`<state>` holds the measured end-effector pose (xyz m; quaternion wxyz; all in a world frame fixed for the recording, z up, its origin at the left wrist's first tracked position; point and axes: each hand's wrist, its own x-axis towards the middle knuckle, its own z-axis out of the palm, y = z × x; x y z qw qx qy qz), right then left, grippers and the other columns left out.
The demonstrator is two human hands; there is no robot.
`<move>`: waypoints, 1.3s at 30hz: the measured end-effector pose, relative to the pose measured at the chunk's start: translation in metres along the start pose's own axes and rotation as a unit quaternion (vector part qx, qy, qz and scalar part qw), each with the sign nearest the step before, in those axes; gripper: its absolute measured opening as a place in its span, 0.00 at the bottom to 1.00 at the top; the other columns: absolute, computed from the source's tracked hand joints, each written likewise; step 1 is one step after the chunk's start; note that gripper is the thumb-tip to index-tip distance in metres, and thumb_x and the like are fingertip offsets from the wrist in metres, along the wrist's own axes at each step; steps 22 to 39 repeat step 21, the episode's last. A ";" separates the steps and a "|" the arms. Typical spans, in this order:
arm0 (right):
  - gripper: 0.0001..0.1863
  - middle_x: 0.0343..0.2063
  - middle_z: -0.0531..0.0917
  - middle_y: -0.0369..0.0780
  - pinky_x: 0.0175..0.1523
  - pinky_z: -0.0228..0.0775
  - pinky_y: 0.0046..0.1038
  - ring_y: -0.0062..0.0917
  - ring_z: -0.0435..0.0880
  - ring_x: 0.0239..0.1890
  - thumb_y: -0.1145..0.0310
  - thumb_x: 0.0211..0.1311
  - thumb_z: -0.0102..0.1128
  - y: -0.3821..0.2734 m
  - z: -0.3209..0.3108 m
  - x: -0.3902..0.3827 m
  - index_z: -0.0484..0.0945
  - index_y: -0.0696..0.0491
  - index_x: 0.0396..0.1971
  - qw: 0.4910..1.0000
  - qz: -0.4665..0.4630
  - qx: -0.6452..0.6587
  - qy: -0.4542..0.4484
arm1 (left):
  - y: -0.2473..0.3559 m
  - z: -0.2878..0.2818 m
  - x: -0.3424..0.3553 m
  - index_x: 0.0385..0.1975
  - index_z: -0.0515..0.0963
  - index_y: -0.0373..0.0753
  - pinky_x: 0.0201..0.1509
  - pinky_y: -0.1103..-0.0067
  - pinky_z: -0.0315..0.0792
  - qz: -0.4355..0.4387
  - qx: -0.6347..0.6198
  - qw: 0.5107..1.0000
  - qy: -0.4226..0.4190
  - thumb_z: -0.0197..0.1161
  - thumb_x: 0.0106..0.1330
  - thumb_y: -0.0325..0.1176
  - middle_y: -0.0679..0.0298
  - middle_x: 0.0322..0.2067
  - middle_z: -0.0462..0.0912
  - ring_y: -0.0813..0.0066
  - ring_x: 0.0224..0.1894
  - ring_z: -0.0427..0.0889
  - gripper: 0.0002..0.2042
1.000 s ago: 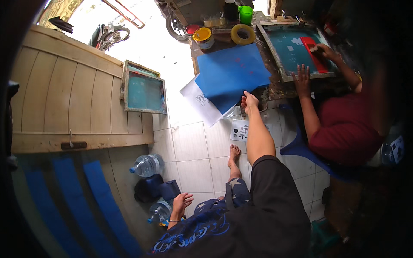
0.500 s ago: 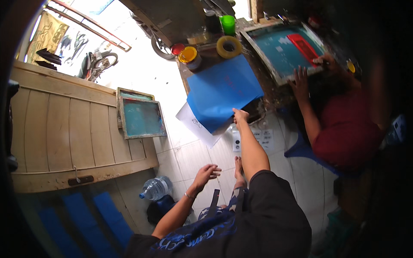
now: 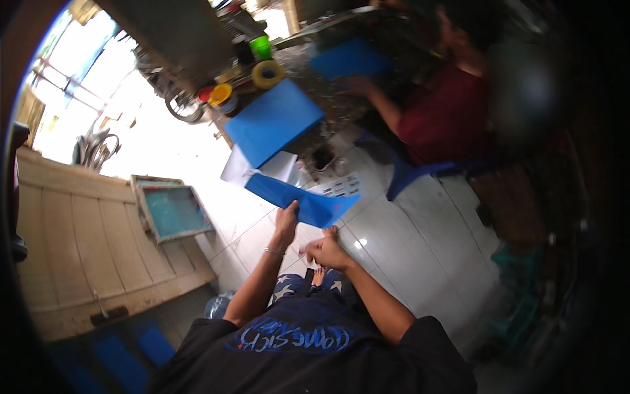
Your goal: The person repeatedly picks up blue sheets, lifts them to inspect the printed side, and places them on a table. Another person is seen working at a screen printing station nearby. The task involves handling printed sheets in a repetitive loop.
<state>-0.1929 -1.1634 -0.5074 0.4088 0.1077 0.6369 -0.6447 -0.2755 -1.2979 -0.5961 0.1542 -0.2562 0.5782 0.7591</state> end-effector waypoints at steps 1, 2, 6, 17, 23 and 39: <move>0.10 0.17 0.77 0.33 0.21 0.61 0.14 0.11 0.69 0.15 0.68 0.60 0.52 -0.001 -0.012 -0.031 0.77 0.57 0.38 0.996 -0.058 -0.020 -0.067 | 0.009 0.001 -0.011 0.31 0.74 0.35 0.31 0.82 0.63 0.046 0.071 0.995 -0.054 0.52 0.62 0.32 0.69 0.25 0.73 0.81 0.28 0.69 0.08; 0.12 0.19 0.79 0.35 0.22 0.63 0.13 0.11 0.71 0.16 0.69 0.60 0.52 0.000 -0.024 -0.057 0.76 0.58 0.42 0.984 -0.107 -0.025 -0.143 | 0.017 -0.001 -0.028 0.30 0.74 0.35 0.30 0.82 0.62 0.085 0.154 0.980 -0.094 0.52 0.62 0.31 0.70 0.24 0.73 0.83 0.28 0.68 0.07; 0.21 0.33 0.80 0.40 0.34 0.70 0.18 0.17 0.77 0.28 0.67 0.56 0.58 0.007 -0.081 -0.077 0.70 0.58 0.49 0.946 -0.240 -0.015 0.220 | 0.066 -0.005 -0.094 0.38 0.73 0.32 0.41 0.79 0.65 0.215 0.272 0.889 -0.299 0.50 0.64 0.31 0.65 0.30 0.75 0.80 0.35 0.68 0.10; 0.10 0.34 0.82 0.39 0.48 0.70 0.24 0.24 0.80 0.38 0.77 0.50 0.62 0.067 -0.075 -0.131 0.78 0.58 0.34 0.881 -0.402 0.220 0.113 | 0.170 -0.009 -0.161 0.45 0.70 0.26 0.48 0.78 0.70 0.030 0.171 0.905 -0.388 0.55 0.62 0.30 0.54 0.41 0.76 0.69 0.41 0.77 0.16; 0.20 0.42 0.80 0.40 0.55 0.65 0.28 0.27 0.77 0.45 0.77 0.51 0.61 0.067 -0.089 -0.222 0.73 0.55 0.46 0.848 -0.394 0.158 0.318 | 0.131 0.042 -0.159 0.51 0.62 0.20 0.62 0.69 0.56 0.101 -0.001 0.893 -0.439 0.48 0.64 0.28 0.50 0.52 0.67 0.60 0.58 0.65 0.19; 0.20 0.42 0.80 0.40 0.55 0.65 0.28 0.27 0.77 0.45 0.77 0.51 0.61 0.067 -0.089 -0.222 0.73 0.55 0.46 0.848 -0.394 0.158 0.318 | 0.131 0.042 -0.159 0.51 0.62 0.20 0.62 0.69 0.56 0.101 -0.001 0.893 -0.439 0.48 0.64 0.28 0.50 0.52 0.67 0.60 0.58 0.65 0.19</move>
